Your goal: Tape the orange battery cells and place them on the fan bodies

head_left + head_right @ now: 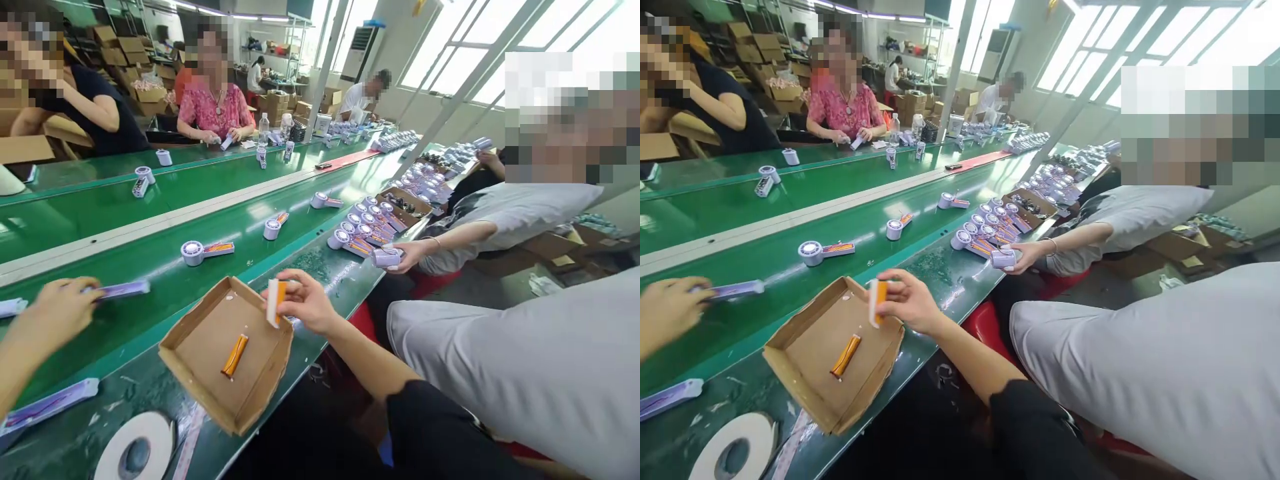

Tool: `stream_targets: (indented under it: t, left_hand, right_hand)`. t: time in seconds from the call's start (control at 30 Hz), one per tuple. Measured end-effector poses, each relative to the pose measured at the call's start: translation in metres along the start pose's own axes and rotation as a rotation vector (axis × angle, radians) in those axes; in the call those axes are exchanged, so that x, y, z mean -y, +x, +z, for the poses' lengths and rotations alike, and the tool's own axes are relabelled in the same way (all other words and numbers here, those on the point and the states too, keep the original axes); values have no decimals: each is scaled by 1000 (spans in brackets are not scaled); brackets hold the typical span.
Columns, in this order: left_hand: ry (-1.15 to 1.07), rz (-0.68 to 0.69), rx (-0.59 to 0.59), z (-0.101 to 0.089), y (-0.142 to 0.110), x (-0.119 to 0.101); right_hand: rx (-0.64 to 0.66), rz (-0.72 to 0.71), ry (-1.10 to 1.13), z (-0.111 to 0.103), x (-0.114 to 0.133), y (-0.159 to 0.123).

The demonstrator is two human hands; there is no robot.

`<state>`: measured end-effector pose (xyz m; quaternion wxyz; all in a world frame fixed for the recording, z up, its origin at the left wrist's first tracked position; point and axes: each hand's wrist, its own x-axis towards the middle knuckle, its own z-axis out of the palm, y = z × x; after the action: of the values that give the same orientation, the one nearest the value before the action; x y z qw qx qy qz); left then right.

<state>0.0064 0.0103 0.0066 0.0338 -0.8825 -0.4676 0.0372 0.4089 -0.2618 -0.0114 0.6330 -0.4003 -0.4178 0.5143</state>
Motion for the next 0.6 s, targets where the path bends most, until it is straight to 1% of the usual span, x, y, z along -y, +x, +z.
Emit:
stream_targets:
  t: [0.07, 0.1, 0.13, 0.17, 0.23, 0.27, 0.33, 0.4, 0.43, 0.5, 0.6]
  left_hand:
    - [8, 51, 50, 21, 32, -20]
    - [-29, 64, 86, 25, 42, -28]
    - [-88, 70, 125, 26, 47, -35]
    - [-150, 29, 156, 24, 48, -39]
    - [-302, -36, 183, 14, 41, -44]
    - [-343, -63, 151, 10, 37, -46]
    - [-331, -170, 120, 8, 34, -49]
    - [-303, -249, 102, 10, 36, -52]
    - [-293, -267, 94, 11, 38, -55]
    - [-288, -251, 78, 9, 37, -63]
    - [-282, -175, 63, 4, 30, -72]
  right_hand:
    - [131, -30, -50, 28, -8, 46]
    - [184, -47, -74, 41, -13, 68]
    - [231, -61, -107, 52, -17, 89]
    - [271, -70, -155, 62, -22, 109]
    - [329, -73, -308, 78, -33, 144]
    - [350, -68, -418, 86, -41, 160]
    - [414, -57, -692, 99, -58, 188]
    - [494, -83, -966, 111, -72, 206]
    - [526, -104, -1071, 117, -75, 211]
    - [549, -130, -1206, 126, -74, 209]
    - [538, -118, -1328, 136, -60, 198]
